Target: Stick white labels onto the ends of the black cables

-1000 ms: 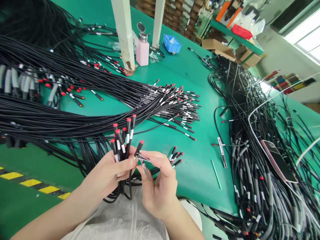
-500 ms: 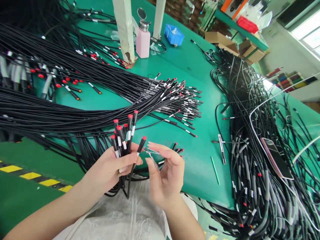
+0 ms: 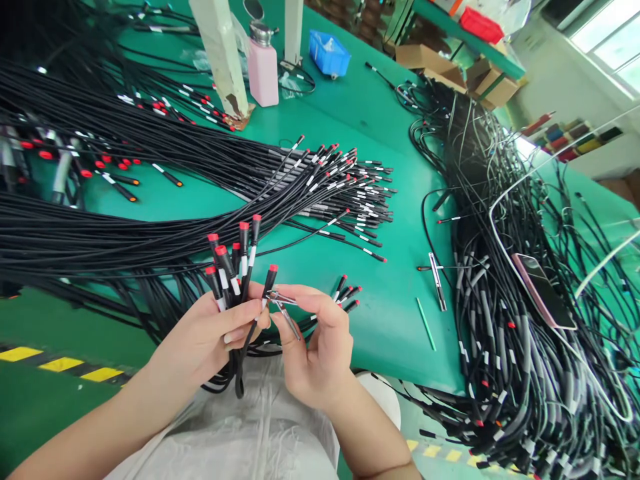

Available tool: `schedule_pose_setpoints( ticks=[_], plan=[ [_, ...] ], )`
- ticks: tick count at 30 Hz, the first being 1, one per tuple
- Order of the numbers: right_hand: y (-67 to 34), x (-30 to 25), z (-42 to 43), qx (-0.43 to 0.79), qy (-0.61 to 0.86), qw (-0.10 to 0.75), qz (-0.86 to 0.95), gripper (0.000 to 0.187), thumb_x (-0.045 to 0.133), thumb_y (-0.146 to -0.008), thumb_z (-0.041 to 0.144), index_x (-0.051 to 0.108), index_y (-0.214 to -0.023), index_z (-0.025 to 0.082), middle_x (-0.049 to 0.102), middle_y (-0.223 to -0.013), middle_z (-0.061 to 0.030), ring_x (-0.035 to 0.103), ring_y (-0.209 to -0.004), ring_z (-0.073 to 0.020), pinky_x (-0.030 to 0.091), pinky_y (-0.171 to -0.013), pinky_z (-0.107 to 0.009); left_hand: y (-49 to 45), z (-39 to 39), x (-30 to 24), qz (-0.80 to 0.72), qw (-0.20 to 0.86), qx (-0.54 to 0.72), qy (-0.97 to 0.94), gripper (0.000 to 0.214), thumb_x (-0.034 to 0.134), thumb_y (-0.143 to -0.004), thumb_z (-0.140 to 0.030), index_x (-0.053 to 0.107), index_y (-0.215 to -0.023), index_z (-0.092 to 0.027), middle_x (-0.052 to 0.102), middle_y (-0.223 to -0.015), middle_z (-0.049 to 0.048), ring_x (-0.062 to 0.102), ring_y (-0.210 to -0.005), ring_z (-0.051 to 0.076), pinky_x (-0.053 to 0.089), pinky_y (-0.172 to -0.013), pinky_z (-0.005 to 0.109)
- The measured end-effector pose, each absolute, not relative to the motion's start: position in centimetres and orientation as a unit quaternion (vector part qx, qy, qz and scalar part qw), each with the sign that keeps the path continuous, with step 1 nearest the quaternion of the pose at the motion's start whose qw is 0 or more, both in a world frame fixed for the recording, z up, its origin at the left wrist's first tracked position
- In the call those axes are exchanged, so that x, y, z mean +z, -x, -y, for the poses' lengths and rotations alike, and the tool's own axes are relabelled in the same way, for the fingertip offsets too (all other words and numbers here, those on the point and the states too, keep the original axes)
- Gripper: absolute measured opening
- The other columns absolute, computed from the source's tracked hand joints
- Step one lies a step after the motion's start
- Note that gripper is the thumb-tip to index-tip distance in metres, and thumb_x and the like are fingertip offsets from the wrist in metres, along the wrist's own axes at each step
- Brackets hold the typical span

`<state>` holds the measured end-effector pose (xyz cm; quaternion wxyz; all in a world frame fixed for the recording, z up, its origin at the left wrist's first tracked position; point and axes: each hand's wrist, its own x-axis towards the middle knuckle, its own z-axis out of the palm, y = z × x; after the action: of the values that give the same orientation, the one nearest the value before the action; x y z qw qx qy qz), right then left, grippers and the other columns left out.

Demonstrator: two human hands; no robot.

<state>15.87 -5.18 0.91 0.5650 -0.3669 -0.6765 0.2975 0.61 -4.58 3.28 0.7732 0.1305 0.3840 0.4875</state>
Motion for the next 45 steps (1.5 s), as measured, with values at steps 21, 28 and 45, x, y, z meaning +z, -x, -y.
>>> schedule_pose_setpoints(
  ticks=[21,28,45],
  plan=[
    [-17.4,2.0,4.3,0.225,0.438,0.572,0.656,0.02,0.056,-0.096,0.012,0.065,-0.108,0.024,0.068,-0.091,-0.0025,0.064,-0.081,-0.0185,0.052,-0.076,-0.038,-1.0,4.4,2.6,-0.397,0.758,0.488,-0.171,0.024,0.084,-0.076,-0.033,0.079,-0.084,-0.012,0.059,-0.053,-0.0008,0.053,-0.053,0.011,0.041,-0.053,0.022],
    [-16.5,3.0,3.7,0.325,0.463,0.429,0.704,0.021,0.061,-0.097,0.023,0.06,-0.076,0.023,0.065,-0.073,0.0001,0.058,-0.072,-0.0177,0.047,-0.069,-0.035,-0.9,4.9,2.1,-0.386,0.782,0.432,-0.23,0.022,0.087,-0.074,-0.032,0.072,-0.068,-0.016,0.068,-0.057,0.0011,0.059,-0.053,0.014,0.048,-0.057,0.026],
    [-17.2,2.2,5.3,0.411,0.411,0.431,0.69,0.024,0.057,-0.099,0.025,0.062,-0.076,0.021,0.051,-0.068,0.0025,0.048,-0.066,-0.0132,0.041,-0.06,-0.028,-0.7,4.5,3.0,-0.389,0.76,0.486,-0.186,0.016,0.086,-0.072,-0.022,0.075,-0.079,-0.013,0.067,-0.058,0.0008,0.036,-0.041,0.002,0.022,-0.043,0.018]
  ],
)
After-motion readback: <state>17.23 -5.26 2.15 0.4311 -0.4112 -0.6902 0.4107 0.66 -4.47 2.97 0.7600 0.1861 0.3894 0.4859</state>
